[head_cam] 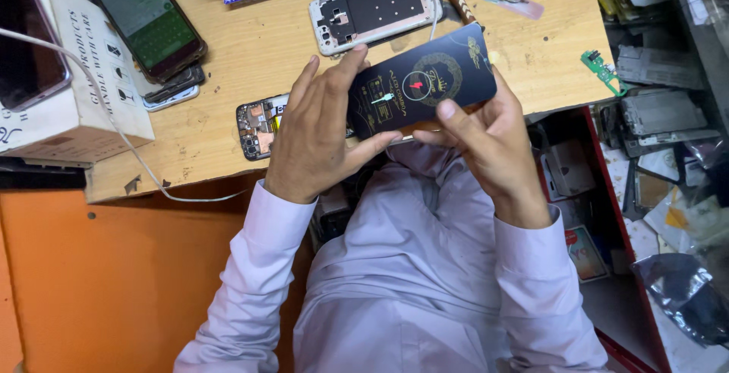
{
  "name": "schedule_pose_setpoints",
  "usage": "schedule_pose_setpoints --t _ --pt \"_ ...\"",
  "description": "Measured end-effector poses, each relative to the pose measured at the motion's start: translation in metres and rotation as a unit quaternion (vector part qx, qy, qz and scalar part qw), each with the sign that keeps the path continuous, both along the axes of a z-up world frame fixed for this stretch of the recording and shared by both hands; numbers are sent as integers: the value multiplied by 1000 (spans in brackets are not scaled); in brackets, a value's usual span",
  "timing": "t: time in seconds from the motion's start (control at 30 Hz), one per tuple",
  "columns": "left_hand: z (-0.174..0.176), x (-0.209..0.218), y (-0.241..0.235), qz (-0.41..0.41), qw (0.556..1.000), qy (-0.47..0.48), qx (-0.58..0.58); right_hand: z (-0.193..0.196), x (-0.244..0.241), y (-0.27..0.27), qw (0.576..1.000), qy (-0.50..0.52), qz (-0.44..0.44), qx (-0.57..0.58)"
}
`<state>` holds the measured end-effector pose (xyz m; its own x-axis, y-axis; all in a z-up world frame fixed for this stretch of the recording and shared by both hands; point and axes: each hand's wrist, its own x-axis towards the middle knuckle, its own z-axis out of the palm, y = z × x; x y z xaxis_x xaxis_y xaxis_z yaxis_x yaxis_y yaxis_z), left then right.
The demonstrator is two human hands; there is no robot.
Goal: The person cleans the inside of a smartphone chassis with a cloth, then uses tweezers to adjust internal components. They handle a battery and a back cover, placing the cover onto the phone and connecting a charging cable to test the device.
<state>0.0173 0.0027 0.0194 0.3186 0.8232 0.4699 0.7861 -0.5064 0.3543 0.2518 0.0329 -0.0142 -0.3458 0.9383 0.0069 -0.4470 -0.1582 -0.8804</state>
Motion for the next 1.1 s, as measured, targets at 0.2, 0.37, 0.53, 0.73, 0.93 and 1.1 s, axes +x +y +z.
schedule_pose_setpoints --t 0.2,0.37,0.53,0.73,0.93,1.1 --pt "-6 4 4 0 999 30 -30 -7 21 10 998 32 4 -49" --pt "-6 5 8 -6 998 48 -32 -8 27 14 999 -2 1 -50" --pt "-4 -1 4 9 998 60 -27 1 29 16 996 -73 -17 -39" --pt "1 -26 -17 65 996 61 -30 19 30 17 964 -258 -60 10" --pt "4 -69 -30 110 990 86 -3 38 33 20 901 -412 -118 69" --pt "2 -89 -28 123 991 56 7 35 41 30 882 -401 -167 180"
